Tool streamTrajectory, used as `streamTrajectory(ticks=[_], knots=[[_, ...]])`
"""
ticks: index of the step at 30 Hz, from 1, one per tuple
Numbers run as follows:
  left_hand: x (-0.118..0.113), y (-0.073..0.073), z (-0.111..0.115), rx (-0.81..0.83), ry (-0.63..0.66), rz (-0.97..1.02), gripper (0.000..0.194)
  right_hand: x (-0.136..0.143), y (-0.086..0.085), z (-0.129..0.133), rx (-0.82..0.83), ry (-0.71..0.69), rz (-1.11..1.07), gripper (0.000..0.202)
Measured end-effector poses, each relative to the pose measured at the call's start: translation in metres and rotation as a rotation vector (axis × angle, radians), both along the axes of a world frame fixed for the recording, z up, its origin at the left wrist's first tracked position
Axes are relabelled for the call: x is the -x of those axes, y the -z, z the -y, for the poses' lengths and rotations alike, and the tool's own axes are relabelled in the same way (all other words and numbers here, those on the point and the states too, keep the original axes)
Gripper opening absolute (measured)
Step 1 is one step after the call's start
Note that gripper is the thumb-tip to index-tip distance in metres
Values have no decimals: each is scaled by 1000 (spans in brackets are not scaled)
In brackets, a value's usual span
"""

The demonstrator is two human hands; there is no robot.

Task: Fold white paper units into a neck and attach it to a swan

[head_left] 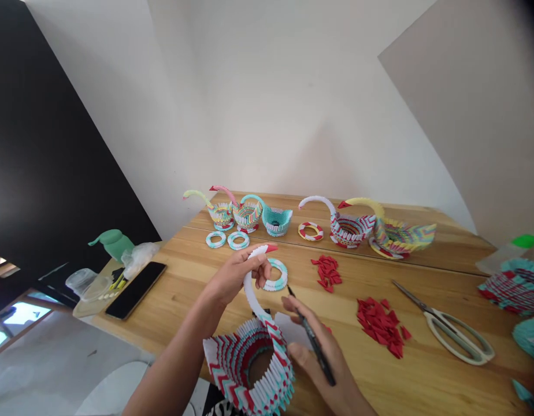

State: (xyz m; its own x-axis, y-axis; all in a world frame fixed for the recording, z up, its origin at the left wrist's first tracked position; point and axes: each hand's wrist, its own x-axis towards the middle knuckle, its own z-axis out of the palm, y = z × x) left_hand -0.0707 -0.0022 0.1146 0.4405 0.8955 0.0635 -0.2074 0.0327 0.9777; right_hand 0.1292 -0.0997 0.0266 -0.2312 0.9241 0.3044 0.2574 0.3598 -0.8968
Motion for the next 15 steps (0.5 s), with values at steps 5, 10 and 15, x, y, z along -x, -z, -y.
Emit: streamTrajectory(ticks=[5, 10, 15], knots=[[5, 4, -2, -35, -1, 3, 45, -4, -38, -29, -435, 225, 10, 30], [7, 4, -2, -104, 10, 4, 43, 14, -58, -52, -669, 255, 90, 28], [7, 11, -6, -122, 0, 34, 40, 23, -54, -69, -786, 259, 106, 31]])
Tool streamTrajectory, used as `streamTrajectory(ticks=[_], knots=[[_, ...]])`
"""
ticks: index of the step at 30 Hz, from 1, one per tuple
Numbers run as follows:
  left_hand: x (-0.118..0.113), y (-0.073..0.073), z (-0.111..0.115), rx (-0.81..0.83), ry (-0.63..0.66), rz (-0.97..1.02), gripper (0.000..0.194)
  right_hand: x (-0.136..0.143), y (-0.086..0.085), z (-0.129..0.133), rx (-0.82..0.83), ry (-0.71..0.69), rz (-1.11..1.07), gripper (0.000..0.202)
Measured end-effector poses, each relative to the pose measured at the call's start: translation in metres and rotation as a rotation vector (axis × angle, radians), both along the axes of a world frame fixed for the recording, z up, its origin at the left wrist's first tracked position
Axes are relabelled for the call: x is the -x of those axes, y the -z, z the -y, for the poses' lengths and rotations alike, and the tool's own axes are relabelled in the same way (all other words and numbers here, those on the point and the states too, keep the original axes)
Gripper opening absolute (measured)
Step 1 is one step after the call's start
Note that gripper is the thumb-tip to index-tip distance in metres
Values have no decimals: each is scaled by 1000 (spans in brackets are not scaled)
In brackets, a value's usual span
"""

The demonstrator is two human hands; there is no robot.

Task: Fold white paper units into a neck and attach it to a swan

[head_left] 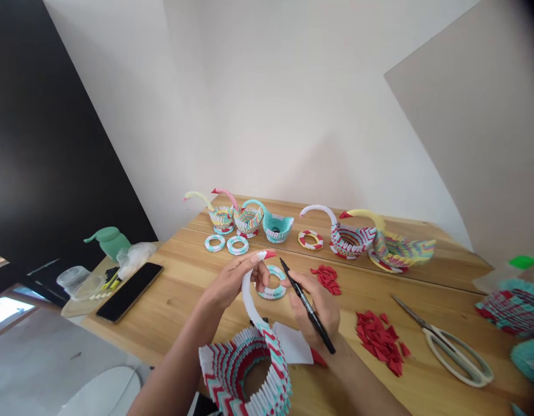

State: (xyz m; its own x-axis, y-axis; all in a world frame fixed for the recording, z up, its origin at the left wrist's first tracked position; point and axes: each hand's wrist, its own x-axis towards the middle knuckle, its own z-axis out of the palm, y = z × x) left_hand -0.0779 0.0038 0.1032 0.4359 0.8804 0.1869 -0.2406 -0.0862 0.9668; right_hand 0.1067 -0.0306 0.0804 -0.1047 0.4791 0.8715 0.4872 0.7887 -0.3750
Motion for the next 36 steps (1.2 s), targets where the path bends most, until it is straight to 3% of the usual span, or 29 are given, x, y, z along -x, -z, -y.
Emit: streamTrajectory(ticks=[7, 18, 22, 30, 36], knots=[[2, 12, -5, -7, -23, 106, 40, 17, -3, -15, 70, -28, -181, 10], [2, 27, -9, -70, 16, 186, 48, 29, 2, -27, 157, -266, -398, 11], [1, 27, -9, -93, -8, 197, 46, 35, 1, -27, 173, -313, -450, 6], [3, 26, -6, -111, -60, 134, 45, 37, 4, -27, 158, -280, -419, 7], [6, 13, 1, -93, -81, 59, 48, 34, 4, -26, 137, -213, -374, 10]])
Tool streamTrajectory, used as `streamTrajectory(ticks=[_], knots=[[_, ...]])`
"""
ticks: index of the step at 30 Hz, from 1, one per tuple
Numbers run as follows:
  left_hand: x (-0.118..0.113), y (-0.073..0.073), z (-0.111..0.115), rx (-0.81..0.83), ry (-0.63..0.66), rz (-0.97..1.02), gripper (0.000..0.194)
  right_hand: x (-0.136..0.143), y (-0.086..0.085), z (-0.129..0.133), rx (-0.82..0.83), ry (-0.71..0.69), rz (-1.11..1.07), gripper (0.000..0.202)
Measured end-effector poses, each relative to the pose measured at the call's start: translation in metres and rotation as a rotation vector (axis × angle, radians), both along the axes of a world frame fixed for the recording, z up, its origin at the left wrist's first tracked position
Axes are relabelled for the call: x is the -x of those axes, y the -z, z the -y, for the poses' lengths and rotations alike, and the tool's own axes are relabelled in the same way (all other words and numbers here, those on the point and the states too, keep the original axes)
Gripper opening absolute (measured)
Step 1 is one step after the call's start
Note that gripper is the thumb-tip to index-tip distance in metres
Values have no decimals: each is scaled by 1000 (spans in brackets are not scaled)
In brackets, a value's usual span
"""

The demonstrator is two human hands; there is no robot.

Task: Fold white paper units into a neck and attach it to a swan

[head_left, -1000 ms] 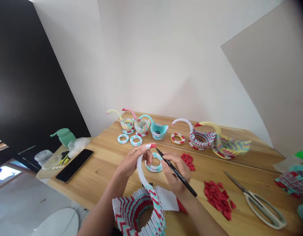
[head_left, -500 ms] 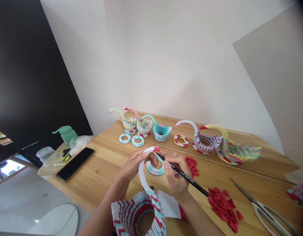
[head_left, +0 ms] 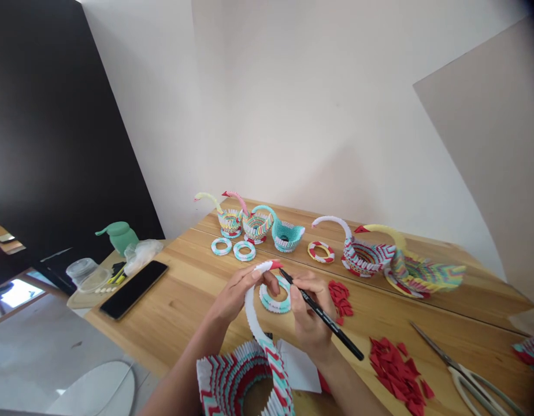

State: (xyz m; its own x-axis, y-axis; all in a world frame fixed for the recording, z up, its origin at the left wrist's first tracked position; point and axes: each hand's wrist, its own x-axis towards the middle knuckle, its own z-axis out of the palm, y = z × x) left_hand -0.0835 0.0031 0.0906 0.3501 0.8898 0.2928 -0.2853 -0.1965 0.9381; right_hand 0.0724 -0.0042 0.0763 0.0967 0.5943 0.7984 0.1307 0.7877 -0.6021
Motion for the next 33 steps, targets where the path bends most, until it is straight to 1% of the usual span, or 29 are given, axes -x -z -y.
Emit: streamTrajectory(ticks=[3, 5, 10, 16, 19, 24, 30, 33], knots=[[0, -4, 2, -11, 10, -6, 47, -2, -1, -1, -29, -1, 55, 13], [0, -2, 1, -20, 8, 0, 47, -3, -1, -1, -52, 7, 103, 14], [-1, 7, -2, -24, -10, 22, 48, -2, -3, -2, -86, 86, 147, 14], [0, 8, -3, -18, -48, -13, 52, -2, -3, -3, -93, 104, 166, 15], [0, 10, -4, -14, -79, -52, 52, -3, -2, -4, -101, 85, 174, 18], [-2, 12, -4, -18, -97, -40, 51, -4, -2, -5, -94, 90, 187, 18], [-2, 11, -4, -38, -43, 26, 46, -3, -5, -5, -105, 84, 202, 20], [-1, 11, -2, -45, -18, 21, 45, -3, -5, -6, -105, 71, 203, 21]])
